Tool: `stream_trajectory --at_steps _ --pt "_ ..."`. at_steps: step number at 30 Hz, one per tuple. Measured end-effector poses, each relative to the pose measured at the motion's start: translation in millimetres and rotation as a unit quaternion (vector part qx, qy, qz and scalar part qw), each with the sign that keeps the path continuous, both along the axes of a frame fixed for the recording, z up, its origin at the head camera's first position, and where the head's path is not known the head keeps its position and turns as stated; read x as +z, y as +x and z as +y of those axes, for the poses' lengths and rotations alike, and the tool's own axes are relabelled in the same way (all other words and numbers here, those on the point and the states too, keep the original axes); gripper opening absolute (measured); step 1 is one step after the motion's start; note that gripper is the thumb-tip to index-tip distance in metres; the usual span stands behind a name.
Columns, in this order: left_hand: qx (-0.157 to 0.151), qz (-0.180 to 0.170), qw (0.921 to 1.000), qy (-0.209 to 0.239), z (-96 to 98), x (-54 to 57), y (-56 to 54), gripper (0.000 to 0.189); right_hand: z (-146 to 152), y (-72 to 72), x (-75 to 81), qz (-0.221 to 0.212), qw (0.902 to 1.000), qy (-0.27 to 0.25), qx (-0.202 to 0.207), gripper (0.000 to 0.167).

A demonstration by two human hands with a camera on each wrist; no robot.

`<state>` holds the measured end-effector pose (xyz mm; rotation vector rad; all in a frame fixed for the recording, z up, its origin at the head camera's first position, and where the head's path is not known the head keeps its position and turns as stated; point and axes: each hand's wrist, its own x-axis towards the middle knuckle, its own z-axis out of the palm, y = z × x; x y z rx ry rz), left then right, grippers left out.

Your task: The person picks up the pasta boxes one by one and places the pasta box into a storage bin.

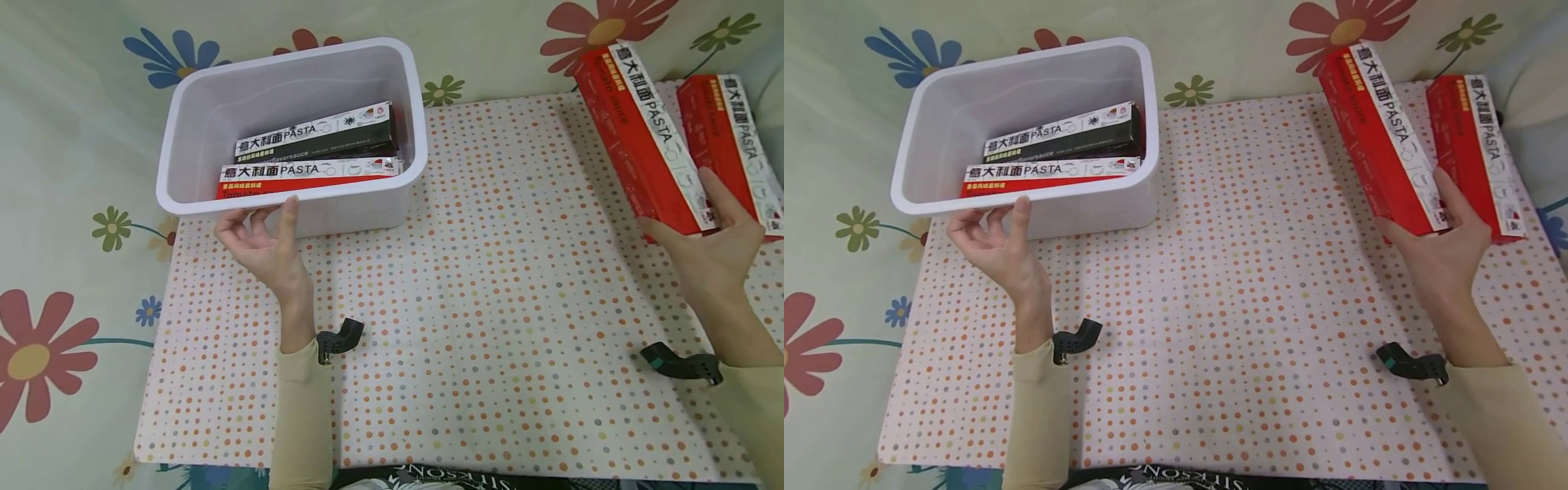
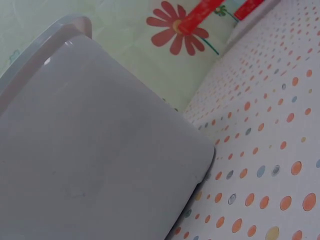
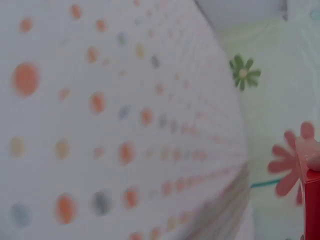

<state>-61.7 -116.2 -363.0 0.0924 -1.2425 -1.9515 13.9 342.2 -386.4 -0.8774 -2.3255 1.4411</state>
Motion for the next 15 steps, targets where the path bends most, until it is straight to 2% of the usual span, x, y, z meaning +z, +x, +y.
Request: stream_trajectory --at_steps 3,7,10,12,15 --pt "-0.001 -0.002 1.0000 -0.001 -0.2 -0.5 0.2 0.060 -12.6 -3.7 18.5 0.018 0.9985 0.029 0.044 0.078" --pt "-0.003 -0.003 1.0000 0.001 -0.2 -0.7 0.6 0.060 -29.7 -12.2 44.8 0.049 0.9906 0.058 0.114 0.080" --pt "-0.005 -0.001 1.0000 0.004 -0.1 -0.6 0.5 0.060 -43.8 -24.8 65.0 0.096 0.9784 0.073 0.168 0.080" --pt "-0.006 0.000 1.0000 0.005 -0.1 -0.3 0.3 0.060 -53.1 -36.0 78.2 0.129 0.9652 0.088 0.209 0.077" --pt "-0.007 0.000 1.0000 0.006 -0.2 0.1 -0.1 0.059 -68.2 -55.1 98.3 0.152 0.9445 0.111 0.269 0.074"
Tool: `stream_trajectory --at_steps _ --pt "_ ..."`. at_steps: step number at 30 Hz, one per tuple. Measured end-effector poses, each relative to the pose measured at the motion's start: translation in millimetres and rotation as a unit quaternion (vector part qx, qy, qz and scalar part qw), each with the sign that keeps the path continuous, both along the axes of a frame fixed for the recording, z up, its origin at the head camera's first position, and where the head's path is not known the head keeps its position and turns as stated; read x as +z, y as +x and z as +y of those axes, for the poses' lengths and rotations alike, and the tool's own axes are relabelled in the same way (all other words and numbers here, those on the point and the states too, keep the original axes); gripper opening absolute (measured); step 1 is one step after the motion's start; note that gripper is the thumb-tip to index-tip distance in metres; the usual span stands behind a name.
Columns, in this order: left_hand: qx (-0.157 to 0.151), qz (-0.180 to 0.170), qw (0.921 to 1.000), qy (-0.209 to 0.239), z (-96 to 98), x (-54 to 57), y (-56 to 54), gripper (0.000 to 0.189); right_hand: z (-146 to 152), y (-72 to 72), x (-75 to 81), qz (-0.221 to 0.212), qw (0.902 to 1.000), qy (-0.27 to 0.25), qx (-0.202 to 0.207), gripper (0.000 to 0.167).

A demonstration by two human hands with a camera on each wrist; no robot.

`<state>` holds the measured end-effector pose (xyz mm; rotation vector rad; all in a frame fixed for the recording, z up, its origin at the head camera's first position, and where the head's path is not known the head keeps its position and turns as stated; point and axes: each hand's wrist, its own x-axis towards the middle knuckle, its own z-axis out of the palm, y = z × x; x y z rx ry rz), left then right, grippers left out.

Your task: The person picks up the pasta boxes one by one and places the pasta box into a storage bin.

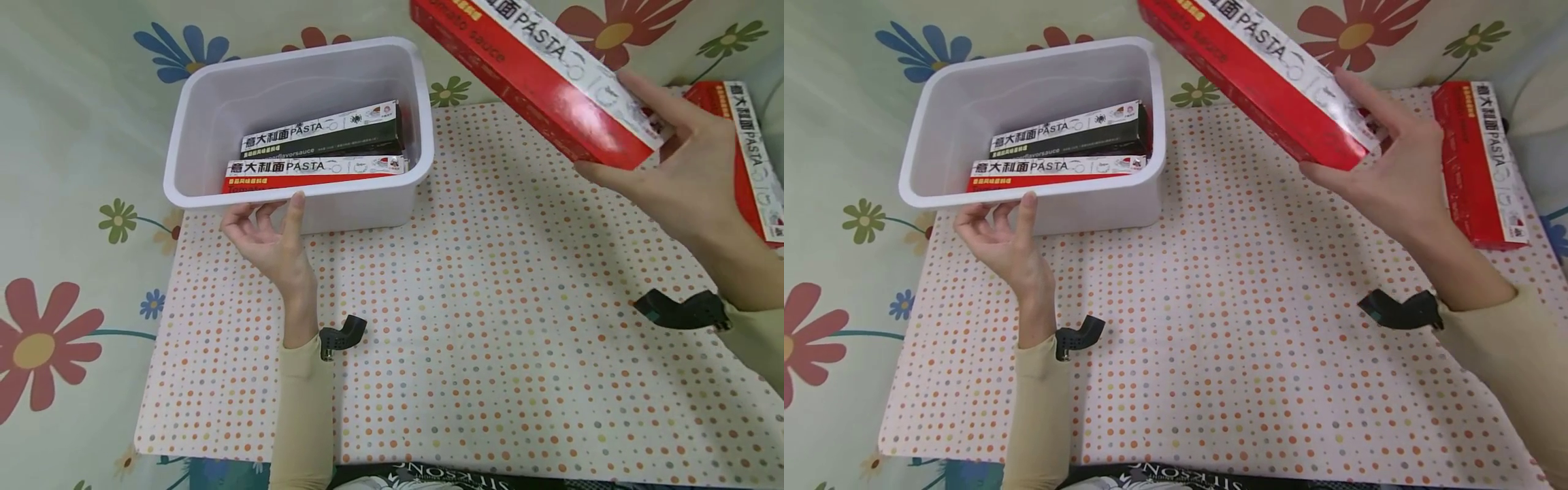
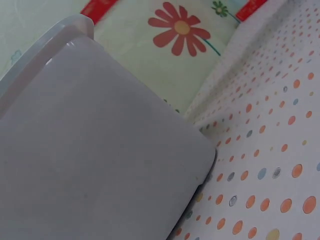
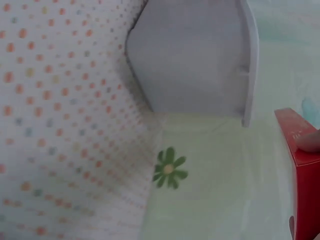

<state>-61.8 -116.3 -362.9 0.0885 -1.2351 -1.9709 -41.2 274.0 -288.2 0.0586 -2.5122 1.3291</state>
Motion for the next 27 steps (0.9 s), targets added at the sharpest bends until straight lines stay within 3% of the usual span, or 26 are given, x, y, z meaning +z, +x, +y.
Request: stream_trajectory --at_steps 7,14,21,27 --pt "-0.005 -0.002 1.0000 0.003 0.7 -0.3 -0.4 0.060 -42.1 -49.7 38.6 -0.006 0.9879 0.104 0.115 0.083" --pt "-0.008 -0.015 0.9997 0.016 3.4 1.8 -0.5 0.058 -81.9 -100.4 67.0 -0.056 0.9562 0.196 0.210 0.086" --pt "-0.013 -0.015 0.9997 0.015 7.1 1.6 0.5 0.058 -121.0 -129.4 80.0 -0.072 0.9251 0.246 0.280 0.076" --pt "-0.016 -0.011 0.9998 0.007 8.7 1.6 0.3 0.058 -151.3 -144.4 86.1 -0.087 0.9173 0.249 0.299 0.084"
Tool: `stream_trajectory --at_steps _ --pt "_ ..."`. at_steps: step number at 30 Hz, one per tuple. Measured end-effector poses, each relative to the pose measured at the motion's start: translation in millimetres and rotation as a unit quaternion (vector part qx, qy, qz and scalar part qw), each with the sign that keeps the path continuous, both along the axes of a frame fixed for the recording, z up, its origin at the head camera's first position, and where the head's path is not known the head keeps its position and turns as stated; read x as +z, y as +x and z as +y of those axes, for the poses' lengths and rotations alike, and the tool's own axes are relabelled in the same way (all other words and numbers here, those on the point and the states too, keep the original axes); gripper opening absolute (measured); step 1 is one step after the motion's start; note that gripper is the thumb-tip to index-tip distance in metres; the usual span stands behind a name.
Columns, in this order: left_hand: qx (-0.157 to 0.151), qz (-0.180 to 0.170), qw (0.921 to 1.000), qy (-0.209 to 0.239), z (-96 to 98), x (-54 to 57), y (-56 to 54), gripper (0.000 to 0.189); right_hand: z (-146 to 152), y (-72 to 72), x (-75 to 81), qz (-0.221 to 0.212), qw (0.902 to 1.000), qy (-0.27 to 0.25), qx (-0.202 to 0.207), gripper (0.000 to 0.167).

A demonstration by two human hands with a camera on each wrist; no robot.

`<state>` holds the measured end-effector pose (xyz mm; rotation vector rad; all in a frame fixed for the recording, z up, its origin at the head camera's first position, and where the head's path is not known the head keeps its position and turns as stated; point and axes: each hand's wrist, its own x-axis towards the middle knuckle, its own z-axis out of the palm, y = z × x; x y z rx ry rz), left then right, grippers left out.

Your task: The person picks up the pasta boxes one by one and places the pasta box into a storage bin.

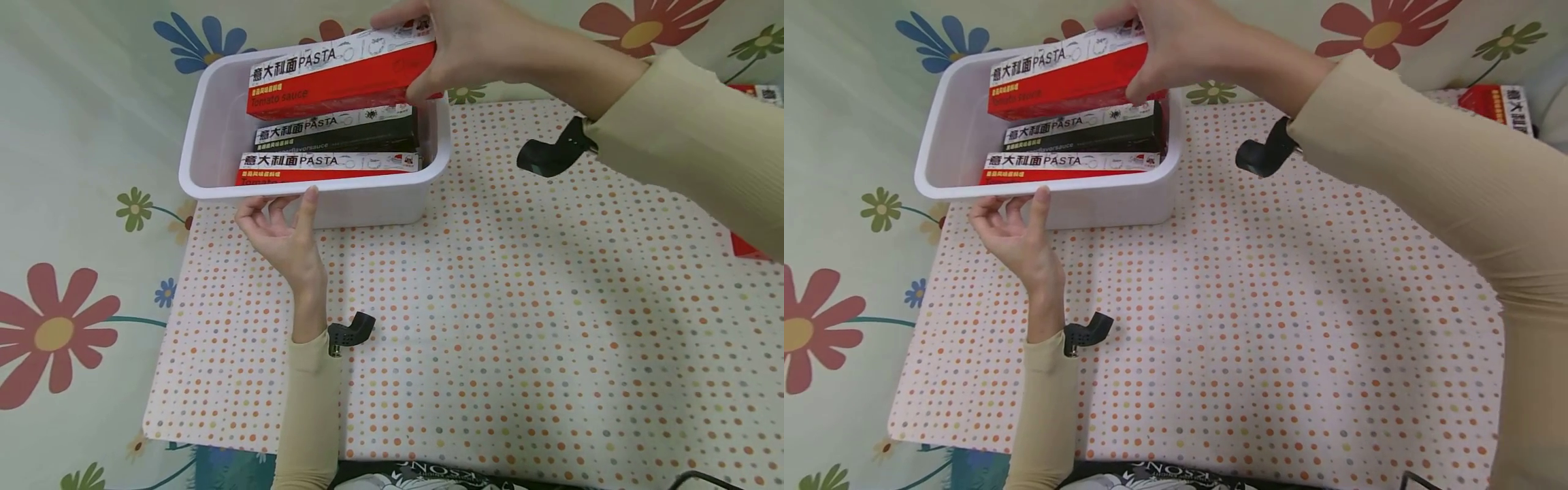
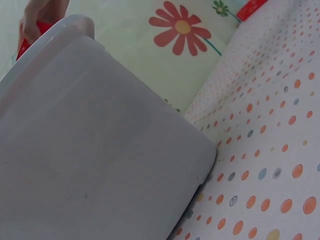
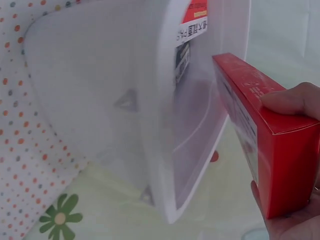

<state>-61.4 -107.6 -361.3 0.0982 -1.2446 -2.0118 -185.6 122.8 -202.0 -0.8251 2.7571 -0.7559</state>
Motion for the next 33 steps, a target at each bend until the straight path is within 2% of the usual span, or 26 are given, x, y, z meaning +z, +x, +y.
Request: stream_trajectory --at_steps 7,18,27,33 --pt "-0.002 0.001 1.0000 0.002 0.1 0.6 0.6 0.058 -30.2 -12.9 3.7 -0.015 0.9994 0.030 0.011 0.085" --pt "-0.002 -0.001 1.0000 0.005 1.1 0.8 4.9 0.057 -56.5 -29.1 1.3 -0.021 0.9974 0.067 0.015 0.079" --pt "0.000 -0.001 1.0000 -0.003 0.5 0.6 7.9 0.057 -63.2 -41.9 -8.4 -0.063 0.9960 0.059 0.022 0.078" --pt "0.007 -0.001 1.0000 0.000 -0.5 0.6 8.3 0.057 -61.4 -48.4 -14.8 -0.111 0.9925 0.046 0.021 0.075"
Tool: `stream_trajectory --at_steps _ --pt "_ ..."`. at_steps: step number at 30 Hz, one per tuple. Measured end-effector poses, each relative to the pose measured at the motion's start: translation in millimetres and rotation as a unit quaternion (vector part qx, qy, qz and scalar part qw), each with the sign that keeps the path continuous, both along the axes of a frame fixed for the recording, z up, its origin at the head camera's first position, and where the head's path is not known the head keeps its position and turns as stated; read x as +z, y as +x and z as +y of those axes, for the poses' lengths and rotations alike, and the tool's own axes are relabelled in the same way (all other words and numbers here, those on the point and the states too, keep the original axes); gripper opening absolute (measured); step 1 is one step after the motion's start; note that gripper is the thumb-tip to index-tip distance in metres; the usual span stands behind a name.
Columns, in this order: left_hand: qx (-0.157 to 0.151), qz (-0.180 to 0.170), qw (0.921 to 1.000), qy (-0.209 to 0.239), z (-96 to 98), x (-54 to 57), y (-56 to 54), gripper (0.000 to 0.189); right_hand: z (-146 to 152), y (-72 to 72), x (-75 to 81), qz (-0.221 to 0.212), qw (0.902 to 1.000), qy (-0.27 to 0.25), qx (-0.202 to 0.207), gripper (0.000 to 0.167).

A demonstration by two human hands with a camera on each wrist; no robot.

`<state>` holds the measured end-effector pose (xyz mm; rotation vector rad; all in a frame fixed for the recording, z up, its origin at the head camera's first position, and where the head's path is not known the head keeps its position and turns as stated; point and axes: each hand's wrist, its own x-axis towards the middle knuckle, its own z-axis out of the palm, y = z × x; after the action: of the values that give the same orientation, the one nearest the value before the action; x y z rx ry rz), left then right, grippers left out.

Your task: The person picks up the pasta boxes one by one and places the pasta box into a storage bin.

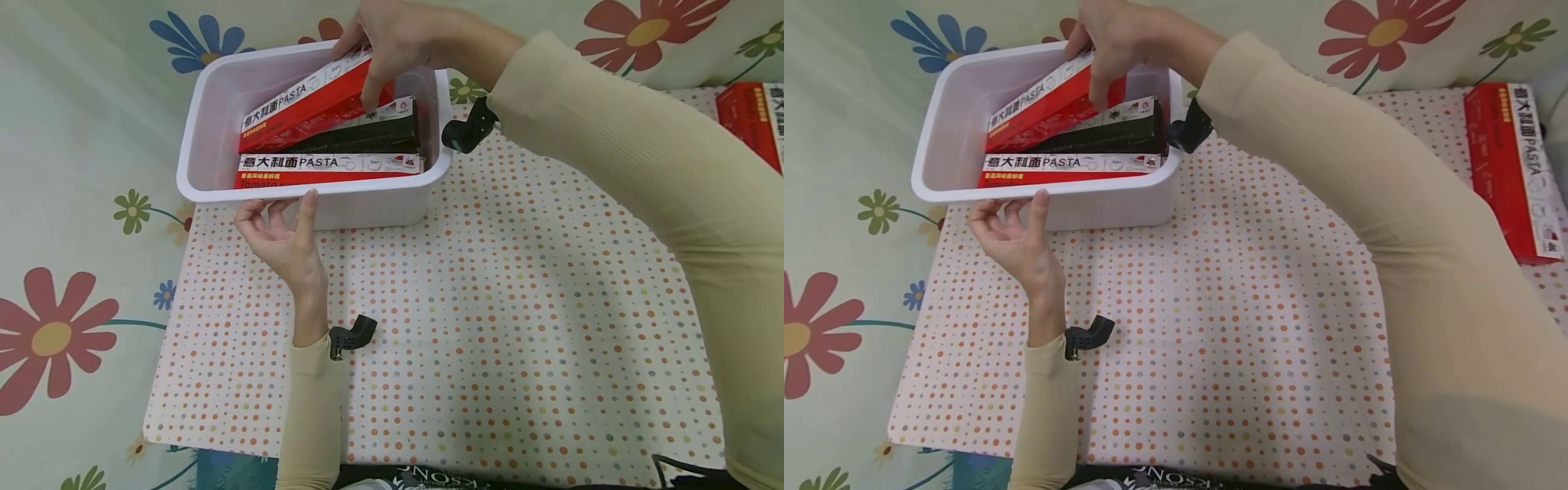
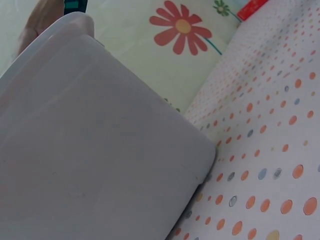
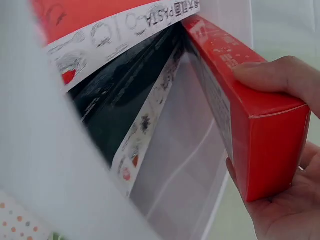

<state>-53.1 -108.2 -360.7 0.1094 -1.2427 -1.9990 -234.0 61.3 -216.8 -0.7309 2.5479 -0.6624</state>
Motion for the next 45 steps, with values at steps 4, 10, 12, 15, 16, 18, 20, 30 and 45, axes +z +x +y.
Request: stream_trajectory --at_steps 4,10,12,15,16,18,20,30,45 --pt "-0.002 -0.001 1.0000 0.001 0.2 0.4 -0.5 0.057 2.6 -3.2 -4.8 -0.017 0.9998 -0.001 -0.003 0.075" --pt "0.001 0.002 1.0000 0.003 -1.3 2.1 -1.7 0.057 2.6 -6.6 -9.8 -0.037 0.9993 0.008 -0.006 0.076" --pt "0.002 0.002 1.0000 0.006 -1.8 2.5 -1.8 0.057 2.3 -7.6 -10.4 -0.037 0.9993 0.007 -0.006 0.077" --pt "0.002 0.001 1.0000 0.009 -1.5 2.8 -1.4 0.057 2.6 -8.4 -11.0 -0.031 0.9995 0.009 -0.004 0.078" --pt "0.002 0.001 1.0000 0.009 -1.2 2.7 -1.3 0.057 3.1 -8.5 -11.2 -0.030 0.9995 0.009 -0.004 0.079" --pt "0.001 0.002 0.9999 0.010 -0.4 2.6 -1.1 0.056 4.4 -8.4 -11.5 -0.026 0.9996 0.009 -0.005 0.080" --pt "-0.002 0.003 0.9999 0.010 0.5 2.6 -1.2 0.056 6.1 -7.9 -11.5 -0.021 0.9997 0.011 -0.005 0.081" --pt "-0.004 0.010 0.9999 0.010 -0.3 3.7 -4.2 0.056 8.0 -10.4 -10.6 0.005 0.9996 0.026 0.013 0.081" --pt "0.003 0.022 0.9998 -0.005 4.0 0.3 -9.9 0.059 36.0 -4.8 9.0 -0.008 0.9970 -0.056 -0.053 0.081"
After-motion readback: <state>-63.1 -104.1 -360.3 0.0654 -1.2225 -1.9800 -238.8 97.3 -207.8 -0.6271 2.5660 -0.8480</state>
